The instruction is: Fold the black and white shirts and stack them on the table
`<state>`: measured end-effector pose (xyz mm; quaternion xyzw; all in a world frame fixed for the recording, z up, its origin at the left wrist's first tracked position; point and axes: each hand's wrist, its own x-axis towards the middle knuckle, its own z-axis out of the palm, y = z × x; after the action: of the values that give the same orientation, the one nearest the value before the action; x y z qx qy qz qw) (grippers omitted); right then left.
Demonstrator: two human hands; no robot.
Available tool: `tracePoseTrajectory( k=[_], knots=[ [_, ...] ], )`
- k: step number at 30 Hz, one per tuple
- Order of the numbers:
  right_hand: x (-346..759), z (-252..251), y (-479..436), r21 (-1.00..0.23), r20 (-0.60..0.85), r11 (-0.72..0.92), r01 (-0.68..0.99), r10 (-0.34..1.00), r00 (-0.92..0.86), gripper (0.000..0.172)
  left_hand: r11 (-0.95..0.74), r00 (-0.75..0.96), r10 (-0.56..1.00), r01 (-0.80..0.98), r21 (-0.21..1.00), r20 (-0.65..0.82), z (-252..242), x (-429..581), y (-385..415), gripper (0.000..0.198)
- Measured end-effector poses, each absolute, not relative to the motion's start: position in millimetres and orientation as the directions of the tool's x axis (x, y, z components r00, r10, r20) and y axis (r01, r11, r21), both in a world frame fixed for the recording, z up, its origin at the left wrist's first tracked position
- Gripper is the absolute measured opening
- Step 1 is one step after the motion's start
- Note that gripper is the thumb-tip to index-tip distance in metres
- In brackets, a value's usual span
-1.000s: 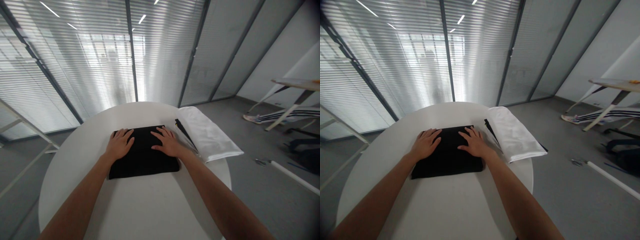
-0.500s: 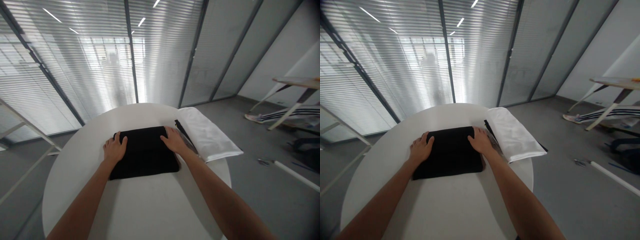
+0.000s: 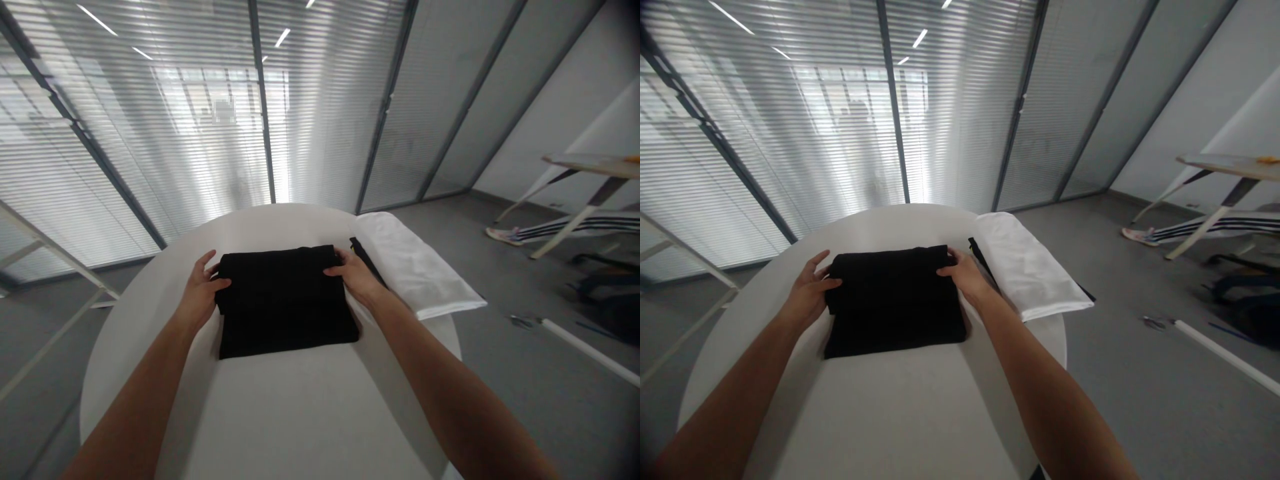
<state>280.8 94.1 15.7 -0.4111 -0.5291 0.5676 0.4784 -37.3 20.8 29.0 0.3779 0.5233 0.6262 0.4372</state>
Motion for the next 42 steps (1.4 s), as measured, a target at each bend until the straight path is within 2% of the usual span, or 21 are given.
tracePoseTrajectory(
  k=[3, 6, 8, 11, 14, 17, 20, 23, 26, 29, 31, 33, 36, 42],
  knots=[
    [284.2, 21.4, 89.4, -0.981, 0.039, -0.018, -0.195, 0.958, -0.284, 0.042, 0.007, -0.247, 0.966, -0.263, 0.965, -0.074, 39.3, -41.2, 16.0, 0.091],
    [284.9, 24.9, 85.7, -0.974, 0.060, -0.008, -0.228, 0.955, -0.289, 0.040, 0.046, -0.207, 0.972, -0.284, 0.958, -0.108, 41.9, -47.0, 15.1, 0.087],
    [283.6, 26.8, 84.1, -0.969, 0.107, 0.040, -0.246, 0.957, -0.269, 0.043, -0.007, -0.208, 0.977, -0.285, 0.958, -0.055, 41.3, -49.4, 16.6, 0.083],
    [280.4, 28.7, 83.8, -0.952, 0.225, 0.180, -0.246, 0.960, -0.165, 0.045, -0.201, -0.271, 0.954, -0.253, 0.946, 0.130, 40.1, -48.8, 19.8, 0.073],
    [279.1, 27.1, 87.4, -0.936, 0.314, 0.300, -0.182, 0.948, -0.049, 0.037, -0.340, -0.361, 0.887, -0.092, 0.936, 0.287, 37.9, -48.6, 21.1, 0.063],
    [283.1, 21.8, 94.6, -0.947, 0.307, 0.304, -0.102, 0.952, -0.009, 0.017, -0.315, -0.342, 0.886, 0.051, 0.948, 0.313, 34.4, -57.0, 18.9, 0.049],
    [289.8, 19.1, 98.7, -0.950, 0.299, 0.291, 0.112, 0.952, 0.061, 0.003, -0.326, -0.304, 0.888, 0.112, 0.939, 0.345, 36.4, -70.7, 14.0, 0.031],
    [289.8, 26.5, 89.5, -0.844, 0.445, 0.395, 0.362, 0.893, 0.061, 0.011, -0.389, -0.322, 0.825, 0.275, 0.880, 0.465, 47.3, -71.7, 7.4, 0.026],
    [274.6, 38.9, 65.4, -0.639, 0.564, 0.524, 0.563, 0.817, -0.120, 0.019, -0.375, -0.167, 0.825, 0.555, 0.743, 0.541, 57.1, -46.4, -0.1, 0.024],
    [248.8, 41.7, 38.8, -0.462, 0.513, 0.606, 0.648, 0.778, -0.362, 0.033, -0.366, 0.079, 0.873, 0.760, 0.538, 0.482, 51.4, -5.6, -5.4, 0.031],
    [233.8, 35.2, 27.5, -0.367, 0.462, 0.657, 0.659, 0.743, -0.484, 0.043, -0.340, 0.144, 0.897, 0.829, 0.444, 0.418, 39.9, 16.2, -5.9, 0.044],
    [225.1, 25.3, 23.8, -0.317, 0.400, 0.671, 0.670, 0.735, -0.547, 0.050, -0.305, 0.164, 0.917, 0.876, 0.374, 0.363, 28.2, 26.6, -4.1, 0.052],
    [222.5, 13.2, 28.5, -0.305, 0.314, 0.636, 0.709, 0.770, -0.556, 0.053, -0.246, 0.154, 0.944, 0.918, 0.310, 0.293, 20.1, 25.1, -0.1, 0.056],
    [224.2, 11.0, 36.6, -0.250, 0.265, 0.567, 0.785, 0.820, -0.507, 0.057, -0.192, 0.146, 0.961, 0.963, 0.188, 0.235, 27.4, 18.9, 0.1, 0.060]
  ],
)
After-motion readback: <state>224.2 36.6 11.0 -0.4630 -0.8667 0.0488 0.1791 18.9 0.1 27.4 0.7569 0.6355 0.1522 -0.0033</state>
